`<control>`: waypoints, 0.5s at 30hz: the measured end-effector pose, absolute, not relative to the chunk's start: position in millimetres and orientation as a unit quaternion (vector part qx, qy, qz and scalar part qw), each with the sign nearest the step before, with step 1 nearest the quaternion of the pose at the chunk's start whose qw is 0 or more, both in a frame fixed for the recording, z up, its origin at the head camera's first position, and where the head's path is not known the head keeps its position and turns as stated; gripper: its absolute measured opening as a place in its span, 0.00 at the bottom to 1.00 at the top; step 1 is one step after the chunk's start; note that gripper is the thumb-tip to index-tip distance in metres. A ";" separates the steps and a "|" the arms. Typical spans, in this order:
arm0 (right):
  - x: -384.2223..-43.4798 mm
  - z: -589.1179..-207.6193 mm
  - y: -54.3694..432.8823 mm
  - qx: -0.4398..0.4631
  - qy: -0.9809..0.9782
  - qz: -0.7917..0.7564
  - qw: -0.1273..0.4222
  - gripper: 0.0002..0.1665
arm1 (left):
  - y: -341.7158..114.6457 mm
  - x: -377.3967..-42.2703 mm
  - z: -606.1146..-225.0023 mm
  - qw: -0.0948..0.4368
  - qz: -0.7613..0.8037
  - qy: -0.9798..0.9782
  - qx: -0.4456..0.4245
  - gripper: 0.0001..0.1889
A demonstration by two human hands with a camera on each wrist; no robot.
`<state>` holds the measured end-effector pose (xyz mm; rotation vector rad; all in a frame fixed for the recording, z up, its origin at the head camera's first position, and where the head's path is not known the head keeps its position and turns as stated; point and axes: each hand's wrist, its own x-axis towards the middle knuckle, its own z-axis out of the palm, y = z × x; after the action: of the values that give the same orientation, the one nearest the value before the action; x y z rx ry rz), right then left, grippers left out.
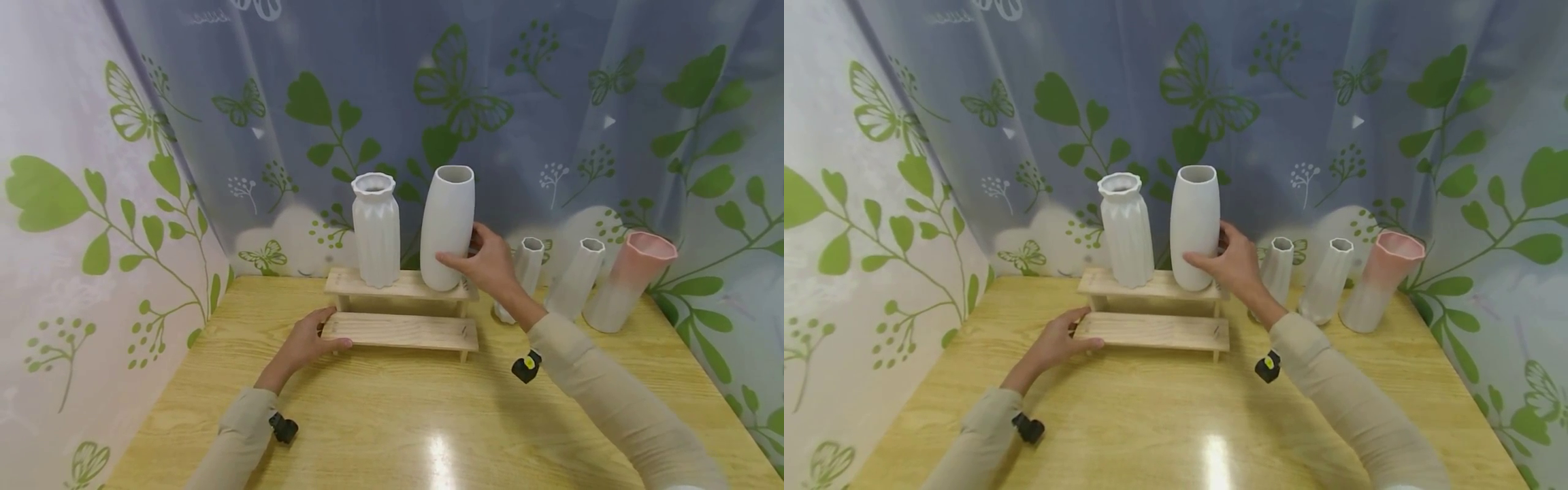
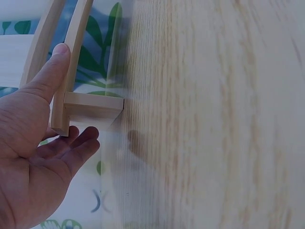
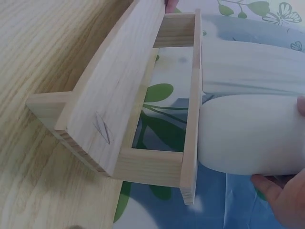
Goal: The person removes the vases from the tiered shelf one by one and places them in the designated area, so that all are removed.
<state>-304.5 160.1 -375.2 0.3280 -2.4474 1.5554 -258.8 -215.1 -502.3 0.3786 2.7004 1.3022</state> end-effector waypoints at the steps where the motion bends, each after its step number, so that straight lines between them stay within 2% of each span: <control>1: -304.2 -376.1 159.9 0.111 -0.831 0.534 0.115 0.53 | -215.2 -258.9 -502.2 0.060 0.430 0.892 0.124 0.53; 15: -285.4 -370.6 166.7 0.105 -0.817 0.556 0.114 0.52 | -214.4 -256.3 -499.4 0.060 0.427 0.894 0.122 0.52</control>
<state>-285.4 166.7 -370.6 0.3069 -2.3942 1.6307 -256.3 -214.4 -499.4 0.3703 2.7059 1.2935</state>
